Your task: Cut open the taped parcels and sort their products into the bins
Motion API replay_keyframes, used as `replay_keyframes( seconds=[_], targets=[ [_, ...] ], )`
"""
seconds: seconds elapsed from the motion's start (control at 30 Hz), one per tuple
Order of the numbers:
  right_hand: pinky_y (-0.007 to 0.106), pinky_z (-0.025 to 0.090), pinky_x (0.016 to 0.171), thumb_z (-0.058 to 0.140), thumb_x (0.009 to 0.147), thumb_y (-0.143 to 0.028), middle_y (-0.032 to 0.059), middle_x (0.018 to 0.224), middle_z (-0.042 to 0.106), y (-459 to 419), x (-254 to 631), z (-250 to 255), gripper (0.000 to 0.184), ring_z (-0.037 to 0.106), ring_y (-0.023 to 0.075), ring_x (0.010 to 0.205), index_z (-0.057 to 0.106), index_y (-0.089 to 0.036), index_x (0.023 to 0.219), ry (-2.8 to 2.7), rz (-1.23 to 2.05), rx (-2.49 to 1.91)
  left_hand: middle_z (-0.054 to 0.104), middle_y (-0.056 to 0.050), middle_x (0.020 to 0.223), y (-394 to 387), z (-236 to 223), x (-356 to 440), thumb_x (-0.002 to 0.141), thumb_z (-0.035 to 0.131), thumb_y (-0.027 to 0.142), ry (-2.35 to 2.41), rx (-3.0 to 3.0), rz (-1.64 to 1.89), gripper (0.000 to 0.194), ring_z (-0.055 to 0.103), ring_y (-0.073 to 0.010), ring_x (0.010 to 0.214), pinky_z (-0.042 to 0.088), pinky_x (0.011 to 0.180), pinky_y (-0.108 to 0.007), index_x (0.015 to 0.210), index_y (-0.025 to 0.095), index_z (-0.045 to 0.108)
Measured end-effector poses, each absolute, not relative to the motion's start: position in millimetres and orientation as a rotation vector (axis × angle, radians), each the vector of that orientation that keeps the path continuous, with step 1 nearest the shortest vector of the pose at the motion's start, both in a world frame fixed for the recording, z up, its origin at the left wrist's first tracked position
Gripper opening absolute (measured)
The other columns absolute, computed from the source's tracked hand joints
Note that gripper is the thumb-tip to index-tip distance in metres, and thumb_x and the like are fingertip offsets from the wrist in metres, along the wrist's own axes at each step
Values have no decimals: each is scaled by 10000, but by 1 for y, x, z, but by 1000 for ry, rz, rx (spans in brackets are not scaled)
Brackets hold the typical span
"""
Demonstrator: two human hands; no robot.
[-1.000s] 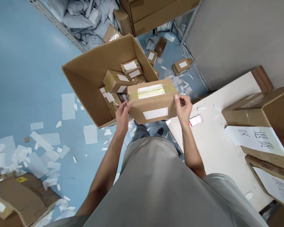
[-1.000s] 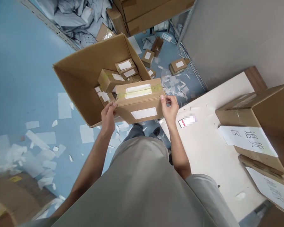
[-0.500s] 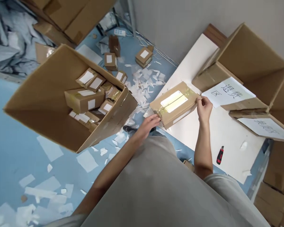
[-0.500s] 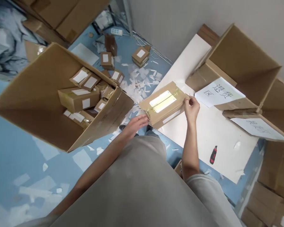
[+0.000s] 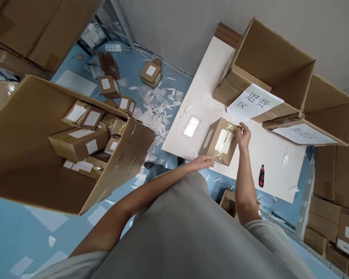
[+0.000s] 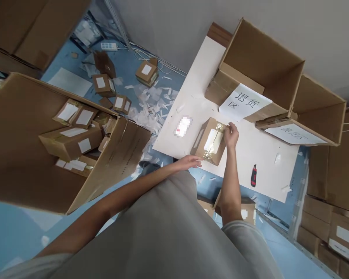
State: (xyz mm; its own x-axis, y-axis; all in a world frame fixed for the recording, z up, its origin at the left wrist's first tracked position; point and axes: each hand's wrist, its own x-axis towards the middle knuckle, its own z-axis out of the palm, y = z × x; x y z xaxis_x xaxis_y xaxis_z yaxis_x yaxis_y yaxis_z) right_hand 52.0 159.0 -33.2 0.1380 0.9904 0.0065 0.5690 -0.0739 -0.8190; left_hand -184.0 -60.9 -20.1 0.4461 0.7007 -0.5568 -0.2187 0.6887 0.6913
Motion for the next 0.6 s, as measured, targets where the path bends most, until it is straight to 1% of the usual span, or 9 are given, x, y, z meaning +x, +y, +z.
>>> replay_keyframes(
  seconds=[0.03,0.1,0.17,0.27,0.37,0.47,0.53,0.6],
  targets=[
    [637,454,1366,655,909,-366,199,1457,800,155,41,-30,391,707,330,1458,798,-186,1224,-1558,734,-1694,870,-149,1333,-62,-17,-197,823,975,576,930,588,663,622,796,-355,1328,595,1173,-479,1332,228,891],
    [659,467,1355,647,967,-449,184,1470,800,145,6,-23,422,704,339,1478,803,-204,1273,-1664,723,-1578,863,-152,1367,-68,-11,-231,838,960,652,928,562,794,653,783,-358,1370,573,1212,-481,1339,238,896],
    [662,504,1323,639,1011,-524,177,1460,814,133,-43,-16,460,724,345,1453,808,-215,1307,-1780,796,-1454,843,-159,1431,-82,-7,-270,835,959,698,974,492,936,675,769,-367,1404,552,1247,-489,1333,245,905],
    [635,541,1297,638,1056,-584,166,1455,830,110,-133,-10,485,753,340,1414,816,-231,1336,-1958,982,-1270,815,-159,1497,-119,-6,-329,826,955,743,1106,330,1157,668,762,-394,1413,532,1277,-531,1284,258,922],
    [599,576,1271,645,1073,-642,171,1438,837,83,-228,-13,520,778,338,1371,824,-235,1343,-2125,1189,-1070,796,-165,1534,-171,-12,-383,802,977,729,1231,129,1377,639,765,-422,1398,528,1279,-566,1230,257,927],
    [603,605,1237,641,1061,-724,192,1400,842,50,-318,-24,608,788,364,1345,830,-209,1324,-2250,1331,-888,810,-186,1500,-231,-26,-434,732,1022,682,1333,-111,1567,657,775,-432,1373,532,1273,-580,1202,239,905],
    [601,620,1220,640,1055,-754,190,1379,849,24,-373,-35,640,800,367,1311,834,-204,1317,-2339,1397,-778,819,-198,1473,-271,-38,-465,712,1021,658,1405,-278,1678,677,780,-417,1365,535,1273,-574,1210,223,878],
    [583,628,1218,655,1048,-770,172,1379,856,-4,-423,-47,640,810,354,1288,839,-219,1315,-2434,1463,-685,820,-202,1464,-308,-50,-495,735,1001,619,1478,-429,1757,651,781,-390,1367,540,1272,-550,1219,210,849]
  ],
)
